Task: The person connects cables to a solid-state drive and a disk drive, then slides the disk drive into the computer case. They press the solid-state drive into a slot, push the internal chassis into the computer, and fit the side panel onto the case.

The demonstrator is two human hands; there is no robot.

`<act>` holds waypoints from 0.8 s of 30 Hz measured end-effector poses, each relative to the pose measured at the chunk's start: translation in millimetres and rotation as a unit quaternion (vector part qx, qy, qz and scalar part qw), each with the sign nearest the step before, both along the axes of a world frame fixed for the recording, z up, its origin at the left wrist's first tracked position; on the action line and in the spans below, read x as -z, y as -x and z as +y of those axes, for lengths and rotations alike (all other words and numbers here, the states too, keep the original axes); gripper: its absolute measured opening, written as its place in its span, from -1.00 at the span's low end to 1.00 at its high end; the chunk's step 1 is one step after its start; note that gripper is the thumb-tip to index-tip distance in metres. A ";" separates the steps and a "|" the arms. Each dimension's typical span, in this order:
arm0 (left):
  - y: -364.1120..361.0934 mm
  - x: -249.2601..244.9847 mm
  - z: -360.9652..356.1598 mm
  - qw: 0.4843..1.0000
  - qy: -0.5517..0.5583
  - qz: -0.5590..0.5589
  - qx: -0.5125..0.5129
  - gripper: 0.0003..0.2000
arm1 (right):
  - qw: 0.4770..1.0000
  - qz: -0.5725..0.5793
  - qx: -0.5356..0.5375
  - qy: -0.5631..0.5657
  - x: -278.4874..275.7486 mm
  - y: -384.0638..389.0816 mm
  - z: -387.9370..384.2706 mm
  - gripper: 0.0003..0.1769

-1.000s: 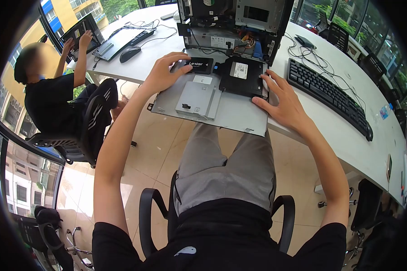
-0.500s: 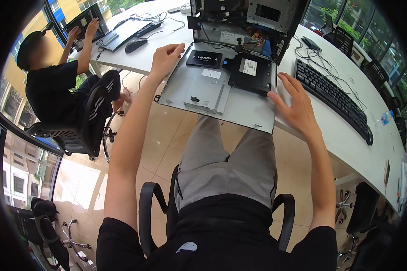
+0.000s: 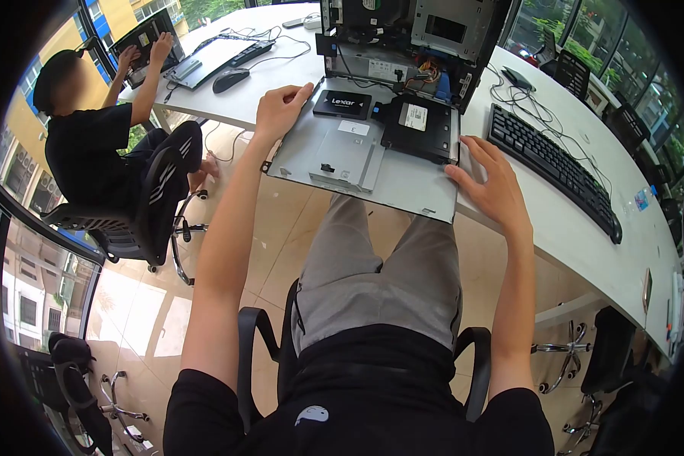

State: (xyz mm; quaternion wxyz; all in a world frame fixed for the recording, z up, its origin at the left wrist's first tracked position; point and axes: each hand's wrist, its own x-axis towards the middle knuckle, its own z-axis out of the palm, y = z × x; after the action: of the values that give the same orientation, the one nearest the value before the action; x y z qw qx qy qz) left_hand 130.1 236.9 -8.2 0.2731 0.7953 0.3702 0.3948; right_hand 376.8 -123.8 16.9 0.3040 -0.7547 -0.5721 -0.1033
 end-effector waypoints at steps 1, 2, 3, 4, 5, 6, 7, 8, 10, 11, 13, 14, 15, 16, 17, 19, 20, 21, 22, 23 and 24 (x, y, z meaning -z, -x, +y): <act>0.4 -0.6 -0.8 1.000 0.001 0.000 -0.001 -0.49 | 1.000 0.009 -0.002 0.002 -0.7 0.1 -0.3 -0.26; 0.5 -1.1 -1.6 1.000 0.003 -0.001 -0.002 -0.49 | 1.000 0.009 -0.002 0.001 -0.8 -0.6 -0.3 -0.26; 0.4 -1.3 -2.6 1.000 0.005 -0.002 -0.002 -0.50 | 1.000 0.009 -0.002 0.001 -0.2 -1.3 -0.1 -0.26; 0.7 -1.8 -3.9 1.000 0.008 -0.001 -0.002 -0.50 | 1.000 0.010 -0.003 0.001 0.2 -1.7 -0.2 -0.27; 1.2 -2.7 -5.0 1.000 0.011 0.000 -0.002 -0.50 | 1.000 0.010 -0.001 0.003 0.0 -1.5 -0.4 -0.27; 1.4 -3.9 -6.0 1.000 0.013 0.001 -0.003 -0.50 | 1.000 0.010 0.001 0.003 0.0 -0.9 -0.9 -0.27; 1.5 -2.9 -4.4 1.000 0.012 0.002 -0.002 -0.50 | 1.000 0.010 0.003 0.004 -0.3 -0.4 -1.2 -0.27; 1.6 -2.0 -3.0 1.000 0.011 0.002 -0.001 -0.49 | 1.000 0.014 0.002 0.004 -0.8 0.2 -1.3 -0.27; 1.2 -1.9 -1.7 1.000 0.008 0.004 0.001 -0.49 | 1.000 0.023 0.001 0.003 -2.0 1.0 -1.9 -0.28; 1.4 -2.0 -2.3 1.000 0.008 0.004 0.002 -0.49 | 1.000 0.022 0.001 0.002 -2.3 0.9 -2.4 -0.28; 1.6 -2.8 -3.5 1.000 0.006 0.005 0.002 -0.49 | 1.000 0.020 -0.001 -0.001 -2.0 0.6 -2.4 -0.29; 1.9 -3.2 -4.6 1.000 0.006 0.004 0.002 -0.49 | 1.000 0.017 -0.004 -0.002 -1.5 0.2 -2.4 -0.29; 2.1 -3.6 -5.4 1.000 0.006 0.004 0.001 -0.50 | 1.000 0.015 -0.006 -0.004 -0.8 -0.6 -2.4 -0.29; 2.2 -4.1 -6.3 1.000 0.006 0.005 0.001 -0.50 | 1.000 0.012 -0.009 -0.005 -0.8 -1.0 -2.5 -0.30; 2.4 -4.5 -7.0 1.000 0.005 0.005 0.002 -0.50 | 1.000 0.012 -0.010 -0.004 -1.1 -0.9 -2.6 -0.30; 2.5 -5.4 -7.4 1.000 0.005 0.007 0.002 -0.50 | 1.000 0.011 -0.010 -0.001 -1.7 -0.4 -2.6 -0.30; 2.4 -5.5 -7.6 1.000 0.006 0.008 0.002 -0.50 | 1.000 0.012 -0.009 -0.001 -2.1 -0.1 -2.7 -0.30; 2.3 -5.6 -7.8 1.000 0.006 0.009 0.001 -0.50 | 1.000 0.014 -0.008 -0.001 -2.3 0.4 -2.9 -0.30; 2.4 -5.9 -8.3 1.000 0.006 0.009 0.001 -0.50 | 1.000 0.016 -0.007 -0.001 -2.3 0.8 -3.1 -0.30; 2.5 -6.1 -8.8 1.000 0.006 0.010 0.001 -0.50 | 1.000 0.015 -0.007 -0.002 -2.2 0.8 -3.1 -0.30; 2.5 -6.3 -9.2 1.000 0.007 0.010 0.000 -0.50 | 1.000 0.013 -0.006 -0.003 -2.2 0.7 -2.9 -0.30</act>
State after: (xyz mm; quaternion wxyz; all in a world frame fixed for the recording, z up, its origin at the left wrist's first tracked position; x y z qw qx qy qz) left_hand 127.6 227.7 -1.9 0.2748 0.7977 0.3753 0.3838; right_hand 376.1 -126.7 19.0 0.3149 -0.7513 -0.5725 -0.0933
